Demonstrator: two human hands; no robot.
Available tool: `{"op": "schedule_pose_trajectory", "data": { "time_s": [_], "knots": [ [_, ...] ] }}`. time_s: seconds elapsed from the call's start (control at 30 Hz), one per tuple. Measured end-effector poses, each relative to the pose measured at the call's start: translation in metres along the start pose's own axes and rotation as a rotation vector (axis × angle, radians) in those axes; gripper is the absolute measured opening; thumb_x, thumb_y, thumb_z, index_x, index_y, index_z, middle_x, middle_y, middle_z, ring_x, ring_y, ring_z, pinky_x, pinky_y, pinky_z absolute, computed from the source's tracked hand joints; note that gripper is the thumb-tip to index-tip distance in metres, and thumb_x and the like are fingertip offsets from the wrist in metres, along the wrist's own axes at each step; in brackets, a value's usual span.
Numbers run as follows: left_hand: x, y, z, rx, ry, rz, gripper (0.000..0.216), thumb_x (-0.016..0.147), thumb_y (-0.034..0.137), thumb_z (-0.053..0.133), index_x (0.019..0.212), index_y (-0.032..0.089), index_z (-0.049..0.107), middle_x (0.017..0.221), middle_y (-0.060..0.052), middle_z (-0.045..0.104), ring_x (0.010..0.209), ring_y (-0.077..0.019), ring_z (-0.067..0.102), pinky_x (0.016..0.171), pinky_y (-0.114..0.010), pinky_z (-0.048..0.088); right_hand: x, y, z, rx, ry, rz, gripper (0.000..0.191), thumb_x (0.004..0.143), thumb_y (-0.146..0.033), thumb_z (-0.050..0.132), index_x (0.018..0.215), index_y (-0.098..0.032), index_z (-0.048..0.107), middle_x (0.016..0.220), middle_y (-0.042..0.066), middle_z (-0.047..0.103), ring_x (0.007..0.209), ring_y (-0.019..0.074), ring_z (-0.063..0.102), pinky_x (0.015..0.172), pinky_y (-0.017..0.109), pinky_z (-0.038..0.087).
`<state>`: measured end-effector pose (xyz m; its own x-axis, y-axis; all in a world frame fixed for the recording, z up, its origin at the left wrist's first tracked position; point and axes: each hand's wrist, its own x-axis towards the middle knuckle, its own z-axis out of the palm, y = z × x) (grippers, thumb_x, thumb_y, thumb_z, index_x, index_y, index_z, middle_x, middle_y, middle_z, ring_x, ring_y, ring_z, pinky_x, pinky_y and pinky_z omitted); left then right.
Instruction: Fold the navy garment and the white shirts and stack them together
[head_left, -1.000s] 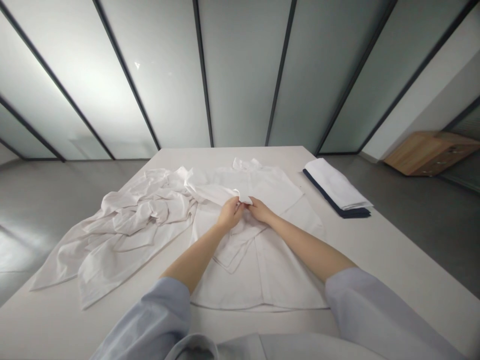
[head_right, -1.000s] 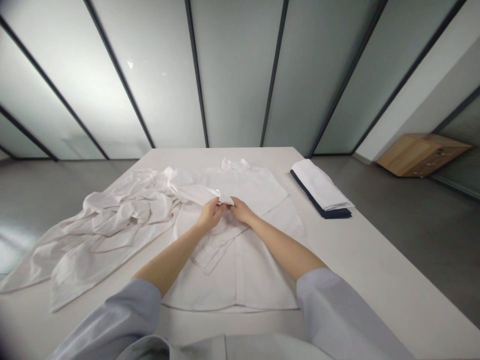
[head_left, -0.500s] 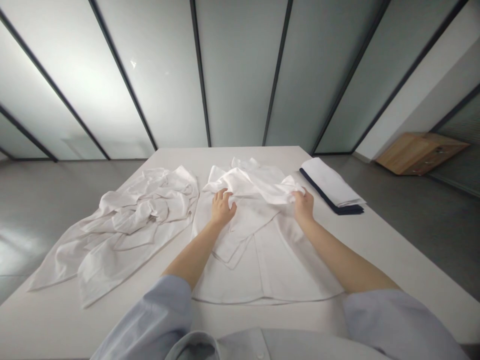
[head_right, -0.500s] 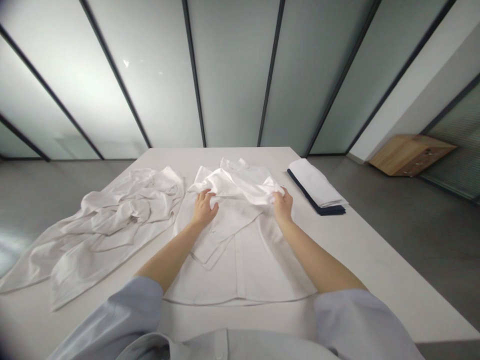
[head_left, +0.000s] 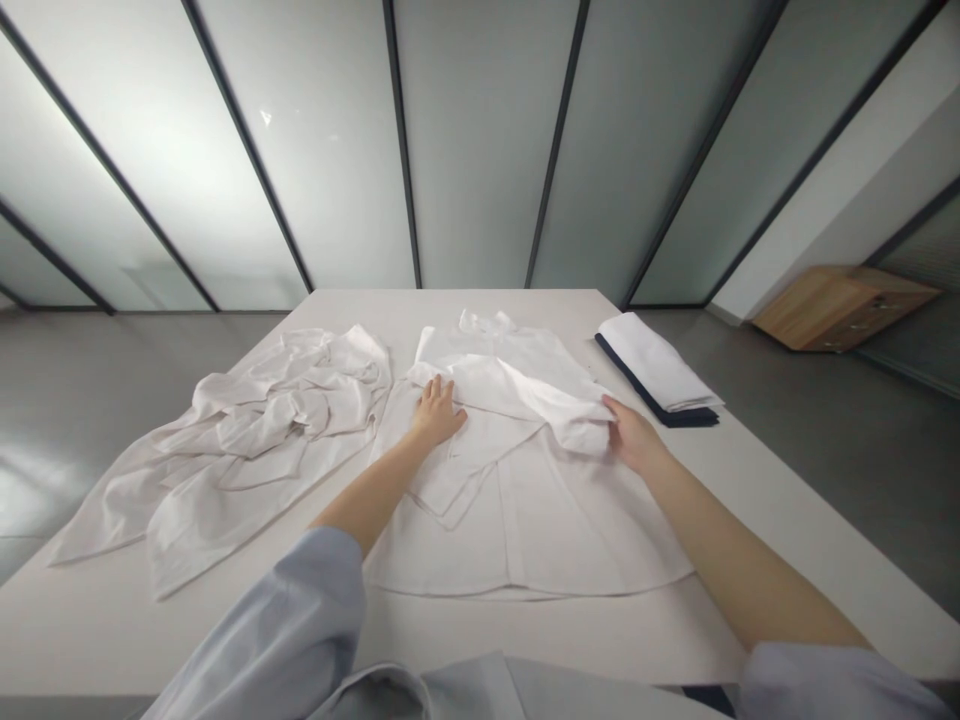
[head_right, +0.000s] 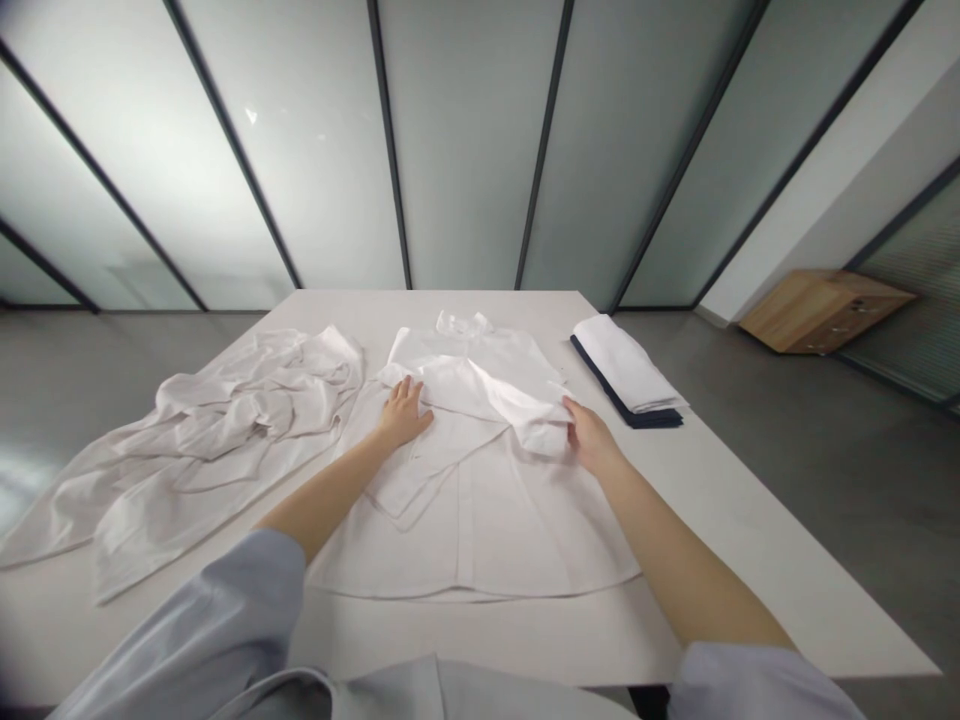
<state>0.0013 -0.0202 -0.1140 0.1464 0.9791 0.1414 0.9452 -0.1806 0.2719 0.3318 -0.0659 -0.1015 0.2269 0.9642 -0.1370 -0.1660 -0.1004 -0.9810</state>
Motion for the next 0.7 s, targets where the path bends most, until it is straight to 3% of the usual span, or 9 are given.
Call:
{"op": "schedule_pose_trajectory", "data": {
  "time_s": [0.13, 0.27, 0.37, 0.47, 0.53, 0.6, 0.7],
  "knots": [
    [0.010, -0.013, -0.008, 0.165, 0.027, 0.022, 0.065, 0.085, 0.039, 0.053, 0.144, 0.018, 0.038, 0.157, -0.016, 0.028, 0.144, -0.0323, 0.026, 0.113, -0.050, 0.027, -0.018, -0.018, -0.013, 0.094, -0.229, 0.075, 0.041, 0.082, -0.060, 0.049, 0.094, -0.025, 0.065, 0.080, 0.006, 0.072, 0.086, 0.0286, 0.069, 0.080, 0.043, 0.053],
    [0.028, -0.041, -0.012, 0.256, 0.091, 0.117, 0.053, 0.088, 0.026, 0.046, 0.141, 0.021, 0.046, 0.153, -0.011, 0.037, 0.142, -0.0276, 0.031, 0.117, -0.047, 0.020, -0.026, -0.025, -0.046, -0.169, -0.491, 0.247, 0.051, 0.083, -0.067, 0.044, 0.078, -0.021, 0.065, 0.061, 0.007, 0.066, 0.070, 0.0273, 0.066, 0.079, 0.043, 0.050],
    [0.042, -0.062, -0.011, 0.171, 0.070, 0.160, 0.048, 0.088, 0.018, 0.041, 0.132, 0.023, 0.058, 0.147, -0.008, 0.048, 0.137, -0.0248, 0.039, 0.116, -0.043, 0.028, -0.019, -0.025, -0.072, -0.332, -0.413, 0.169, 0.041, 0.078, -0.060, 0.060, 0.077, -0.020, 0.066, 0.059, 0.003, 0.064, 0.061, 0.0206, 0.061, 0.074, 0.037, 0.049],
    [0.050, -0.077, -0.010, 0.014, 0.072, 0.184, 0.047, 0.086, 0.014, 0.037, 0.124, 0.021, 0.065, 0.137, -0.005, 0.058, 0.132, -0.0200, 0.047, 0.114, -0.037, 0.034, -0.009, -0.022, -0.081, -0.331, -0.170, 0.008, 0.036, 0.073, -0.056, 0.067, 0.082, -0.021, 0.068, 0.068, 0.003, 0.067, 0.070, 0.0199, 0.063, 0.074, 0.033, 0.050],
    [0.052, -0.084, -0.011, -0.056, 0.096, 0.169, 0.049, 0.085, 0.014, 0.035, 0.122, 0.018, 0.066, 0.134, -0.004, 0.061, 0.130, -0.0186, 0.050, 0.113, -0.034, 0.034, -0.006, -0.021, -0.076, -0.338, -0.097, -0.055, 0.039, 0.073, -0.059, 0.065, 0.086, -0.022, 0.069, 0.084, 0.007, 0.072, 0.081, 0.0219, 0.066, 0.078, 0.035, 0.051],
    [0.050, -0.090, -0.012, -0.072, 0.109, 0.150, 0.049, 0.084, 0.015, 0.034, 0.122, 0.017, 0.066, 0.133, -0.004, 0.062, 0.129, -0.0185, 0.050, 0.113, -0.034, 0.035, -0.007, -0.020, -0.065, -0.392, -0.142, -0.118, 0.048, 0.076, -0.066, 0.059, 0.094, -0.023, 0.070, 0.106, 0.010, 0.071, 0.097, 0.0255, 0.065, 0.084, 0.038, 0.051],
    [0.045, -0.095, -0.015, -0.023, 0.068, 0.163, 0.048, 0.086, 0.017, 0.035, 0.121, 0.018, 0.066, 0.132, -0.004, 0.062, 0.128, -0.0190, 0.052, 0.113, -0.034, 0.035, -0.014, -0.020, -0.045, -0.521, -0.364, -0.215, 0.065, 0.074, -0.075, 0.055, 0.109, -0.023, 0.070, 0.126, 0.012, 0.065, 0.117, 0.0315, 0.058, 0.097, 0.044, 0.047]
  ]
}}
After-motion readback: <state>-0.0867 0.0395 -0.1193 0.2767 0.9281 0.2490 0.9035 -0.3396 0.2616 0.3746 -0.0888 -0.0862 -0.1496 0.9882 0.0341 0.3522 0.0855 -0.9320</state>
